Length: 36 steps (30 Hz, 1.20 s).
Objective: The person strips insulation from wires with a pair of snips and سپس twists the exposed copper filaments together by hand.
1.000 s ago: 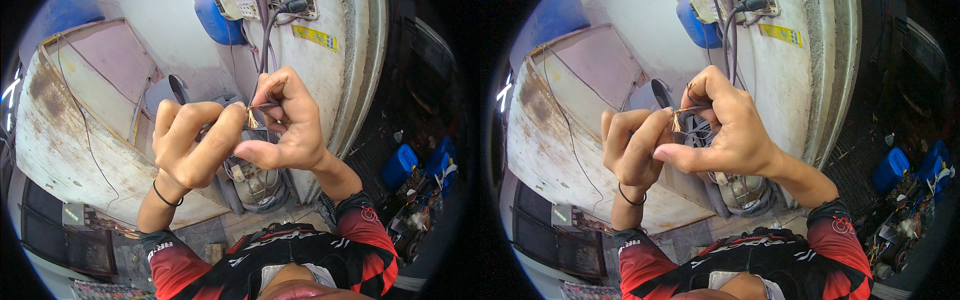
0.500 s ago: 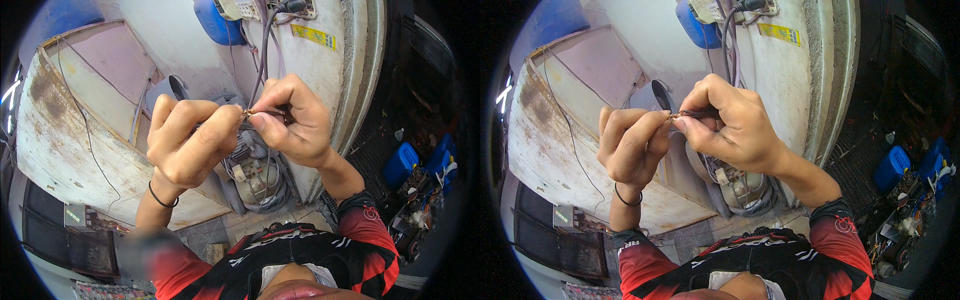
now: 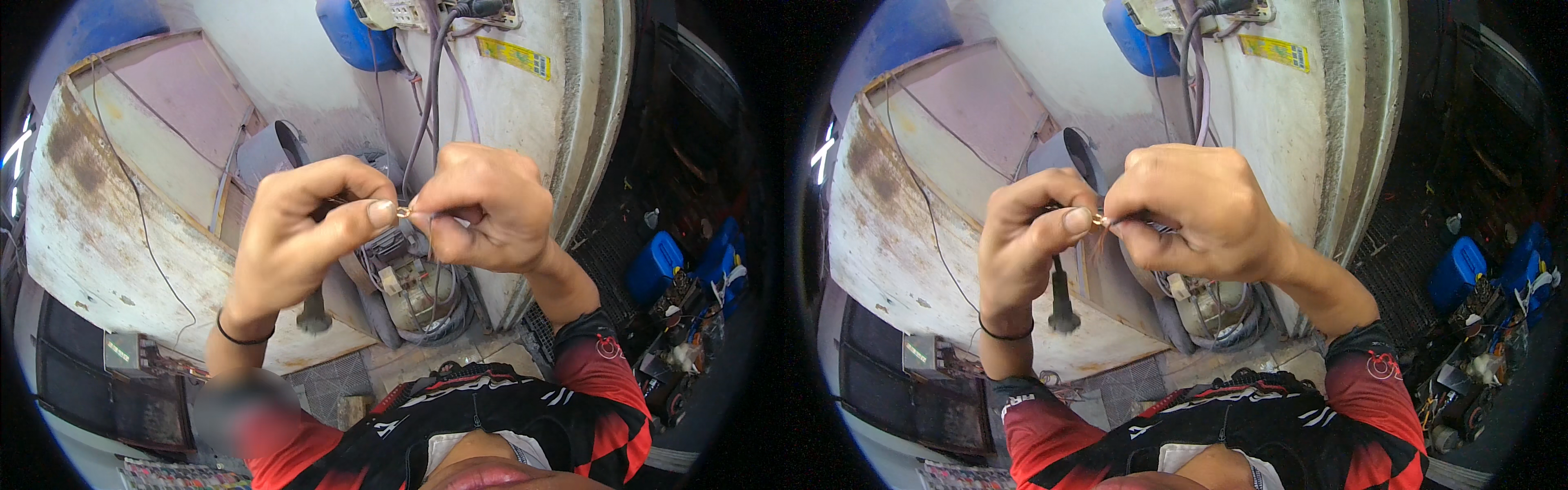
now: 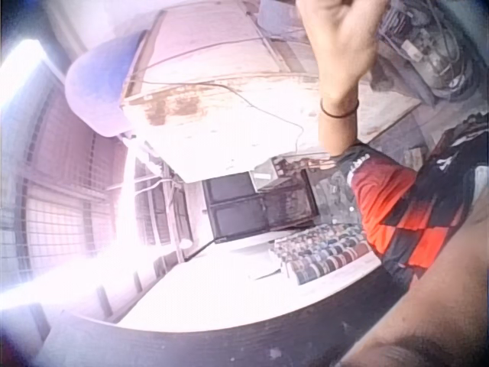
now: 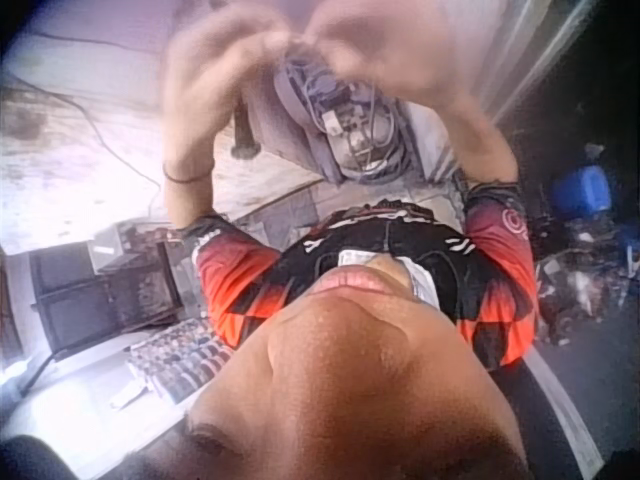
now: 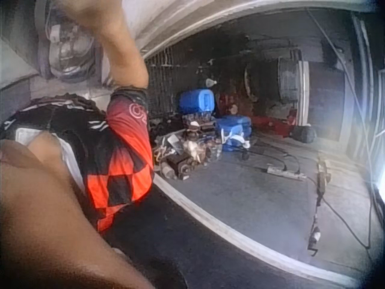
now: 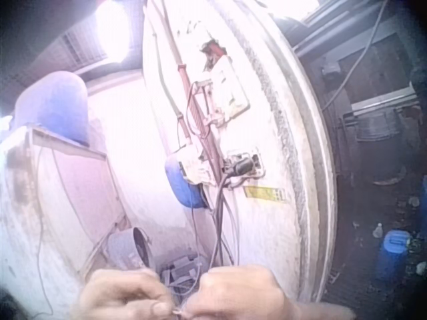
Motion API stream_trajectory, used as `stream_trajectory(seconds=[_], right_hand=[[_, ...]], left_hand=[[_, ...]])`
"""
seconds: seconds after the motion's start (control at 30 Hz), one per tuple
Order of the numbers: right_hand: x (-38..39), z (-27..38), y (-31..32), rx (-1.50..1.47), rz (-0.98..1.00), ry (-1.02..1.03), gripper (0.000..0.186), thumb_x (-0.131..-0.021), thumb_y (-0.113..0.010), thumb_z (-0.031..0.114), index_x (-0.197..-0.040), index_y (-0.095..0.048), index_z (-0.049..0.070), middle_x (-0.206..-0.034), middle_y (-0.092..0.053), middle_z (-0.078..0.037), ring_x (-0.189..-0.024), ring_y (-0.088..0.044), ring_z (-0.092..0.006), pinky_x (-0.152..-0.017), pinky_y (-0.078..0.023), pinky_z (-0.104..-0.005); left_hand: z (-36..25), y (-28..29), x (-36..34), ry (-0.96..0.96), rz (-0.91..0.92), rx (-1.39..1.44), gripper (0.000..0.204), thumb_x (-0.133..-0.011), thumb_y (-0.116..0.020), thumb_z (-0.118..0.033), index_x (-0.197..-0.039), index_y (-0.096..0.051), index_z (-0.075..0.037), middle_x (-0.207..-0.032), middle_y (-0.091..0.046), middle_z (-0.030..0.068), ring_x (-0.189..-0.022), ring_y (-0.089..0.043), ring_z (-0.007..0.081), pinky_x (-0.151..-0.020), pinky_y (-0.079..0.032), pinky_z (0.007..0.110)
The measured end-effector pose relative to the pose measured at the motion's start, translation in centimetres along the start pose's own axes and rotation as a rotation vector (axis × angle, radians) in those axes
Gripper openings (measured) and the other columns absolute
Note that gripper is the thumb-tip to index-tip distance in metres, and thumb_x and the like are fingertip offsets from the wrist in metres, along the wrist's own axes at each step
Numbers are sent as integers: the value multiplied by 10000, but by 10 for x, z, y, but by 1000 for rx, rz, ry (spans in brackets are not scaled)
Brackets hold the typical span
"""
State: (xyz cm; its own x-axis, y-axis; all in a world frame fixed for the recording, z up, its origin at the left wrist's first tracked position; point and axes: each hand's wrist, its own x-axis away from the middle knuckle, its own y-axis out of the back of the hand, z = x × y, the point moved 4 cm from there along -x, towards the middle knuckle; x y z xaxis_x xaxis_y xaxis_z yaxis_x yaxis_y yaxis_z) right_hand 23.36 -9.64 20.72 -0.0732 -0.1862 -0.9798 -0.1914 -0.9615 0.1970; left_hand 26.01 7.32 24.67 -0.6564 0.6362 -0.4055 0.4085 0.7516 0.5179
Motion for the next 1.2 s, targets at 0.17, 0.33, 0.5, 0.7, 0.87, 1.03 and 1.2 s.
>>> stream_trajectory(seconds=[0.17,0.33,0.5,0.7,0.87,1.03,1.2], right_hand=[[7,-3,2,269,158,313,221,-643,-709,40,-849,-628,39,-694,-529,-30,-531,-499,-155,-405,-353,-275],[9,-6,-2,286,86,339,192,-673,-682,108,-844,-642,30,-657,-498,-13,-511,-478,-135,-366,-316,-266],[8,3,-1,465,153,526,177,-672,-681,102,-833,-644,39,-600,-424,19,-476,-431,-103,-360,-297,-248],[8,-2,1,435,222,442,184,-676,-674,47,-856,-638,37,-624,-478,12,-498,-457,-96,-393,-349,-257],[10,-13,4,132,149,-188,157,-763,-635,-30,-919,-626,-15,-716,-612,-61,-571,-557,-139,-498,-444,-262],[17,-14,3,-163,118,-560,89,-885,-607,31,-937,-612,-41,-751,-596,-11,-642,-497,-15,-529,-413,-197],[21,-17,2,-442,88,-757,135,-932,-612,90,-967,-607,-41,-759,-549,46,-641,-447,13,-552,-375,-152]], left_hand=[[22,-5,-1,338,120,309,115,-825,-623,-130,-840,-636,-17,-685,-555,-30,-560,-398,22,-497,-274,188],[18,-6,2,271,136,316,114,-838,-596,-113,-854,-632,-6,-688,-545,-27,-556,-378,22,-480,-255,189],[27,-11,4,422,212,483,131,-841,-587,-125,-845,-615,3,-687,-506,-15,-548,-359,31,-454,-230,191],[36,-14,1,414,263,461,154,-871,-609,-153,-923,-592,-8,-723,-510,-19,-582,-385,29,-461,-257,179],[28,-11,2,-287,-90,-138,319,-828,-711,-69,-1101,-553,-26,-757,-563,13,-626,-454,41,-509,-358,190],[15,-13,7,-860,-230,-781,458,-690,-810,-10,-1081,-573,-43,-761,-609,62,-599,-514,165,-520,-379,281],[16,-13,9,-960,-241,-851,409,-651,-816,-2,-1005,-618,-55,-719,-601,60,-559,-479,187,-504,-350,306]])
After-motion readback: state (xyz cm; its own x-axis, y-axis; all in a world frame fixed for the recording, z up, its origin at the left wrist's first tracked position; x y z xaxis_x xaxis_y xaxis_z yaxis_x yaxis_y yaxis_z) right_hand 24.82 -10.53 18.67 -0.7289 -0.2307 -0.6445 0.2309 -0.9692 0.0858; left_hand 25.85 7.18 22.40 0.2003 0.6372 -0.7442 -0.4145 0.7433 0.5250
